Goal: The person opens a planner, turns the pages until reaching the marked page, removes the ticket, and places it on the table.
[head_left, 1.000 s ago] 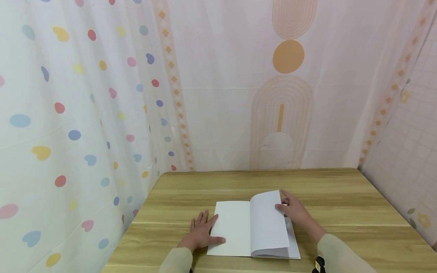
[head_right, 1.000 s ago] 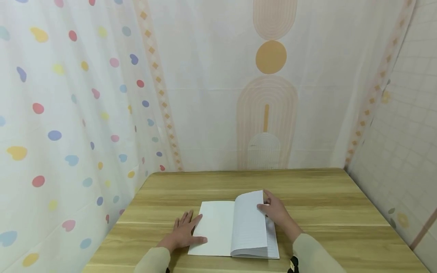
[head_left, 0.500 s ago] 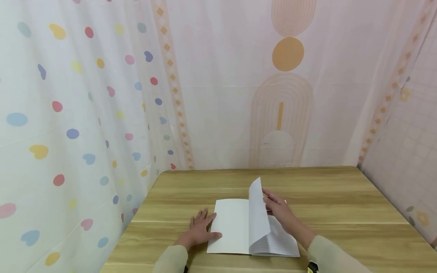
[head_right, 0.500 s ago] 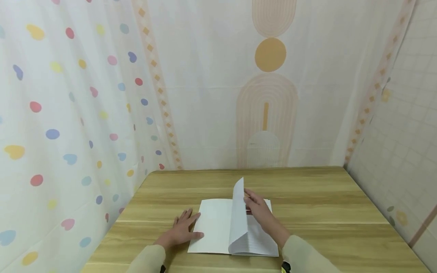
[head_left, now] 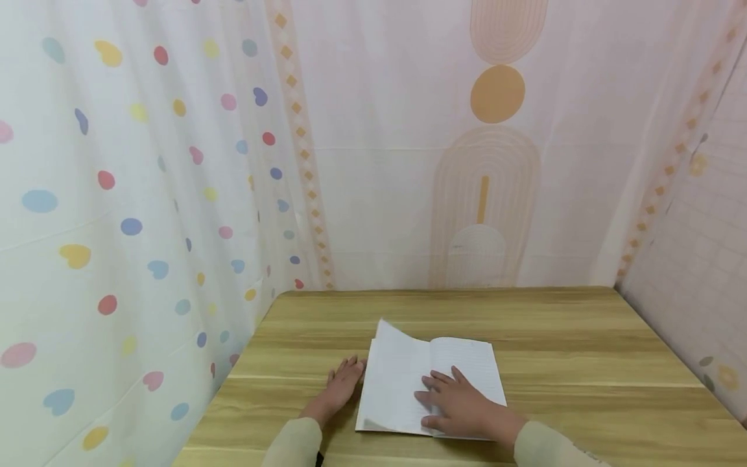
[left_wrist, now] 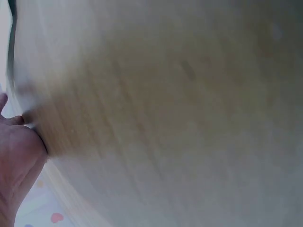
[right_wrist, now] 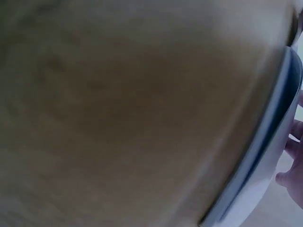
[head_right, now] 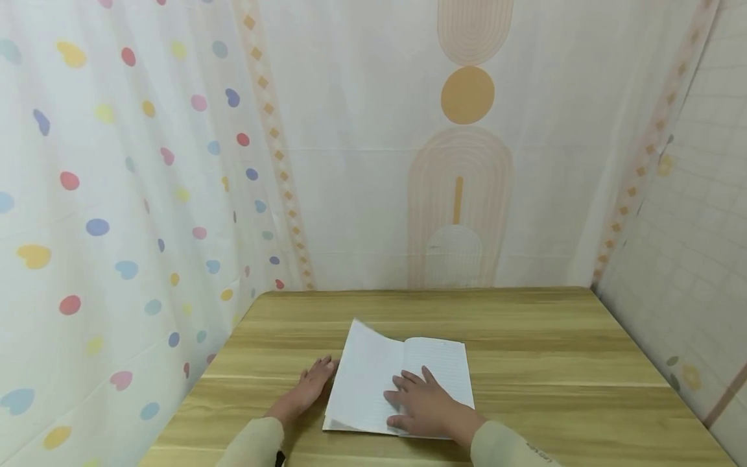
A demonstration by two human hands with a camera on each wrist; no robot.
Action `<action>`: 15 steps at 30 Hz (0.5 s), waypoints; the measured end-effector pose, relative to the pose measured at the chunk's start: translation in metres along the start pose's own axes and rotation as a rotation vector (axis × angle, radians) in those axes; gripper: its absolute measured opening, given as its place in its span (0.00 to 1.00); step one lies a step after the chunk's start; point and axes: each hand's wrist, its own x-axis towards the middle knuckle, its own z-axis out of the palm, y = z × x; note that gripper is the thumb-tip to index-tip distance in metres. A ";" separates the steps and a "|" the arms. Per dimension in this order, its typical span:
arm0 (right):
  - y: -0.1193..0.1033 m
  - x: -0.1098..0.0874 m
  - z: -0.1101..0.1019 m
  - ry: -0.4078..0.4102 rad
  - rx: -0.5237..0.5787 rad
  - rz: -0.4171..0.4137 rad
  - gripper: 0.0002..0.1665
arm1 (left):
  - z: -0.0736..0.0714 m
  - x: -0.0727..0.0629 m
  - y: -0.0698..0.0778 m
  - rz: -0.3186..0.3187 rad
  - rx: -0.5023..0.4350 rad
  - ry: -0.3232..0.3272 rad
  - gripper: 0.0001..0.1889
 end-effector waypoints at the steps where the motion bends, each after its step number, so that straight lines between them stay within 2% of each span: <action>1: -0.001 0.000 0.001 -0.015 -0.010 -0.002 0.36 | 0.000 0.001 0.001 -0.001 0.005 0.011 0.30; 3: -0.002 -0.001 0.001 -0.024 -0.011 -0.001 0.36 | 0.000 0.002 0.002 -0.010 0.036 0.008 0.33; 8: -0.004 0.000 -0.001 -0.028 -0.003 0.004 0.35 | 0.000 -0.002 0.003 0.014 0.222 -0.054 0.48; 11: -0.003 0.000 -0.001 -0.025 0.019 0.014 0.35 | 0.000 -0.005 0.004 0.022 0.265 -0.081 0.51; 15: 0.002 -0.001 -0.001 0.013 0.039 0.036 0.36 | 0.002 -0.007 0.005 0.021 0.277 -0.092 0.50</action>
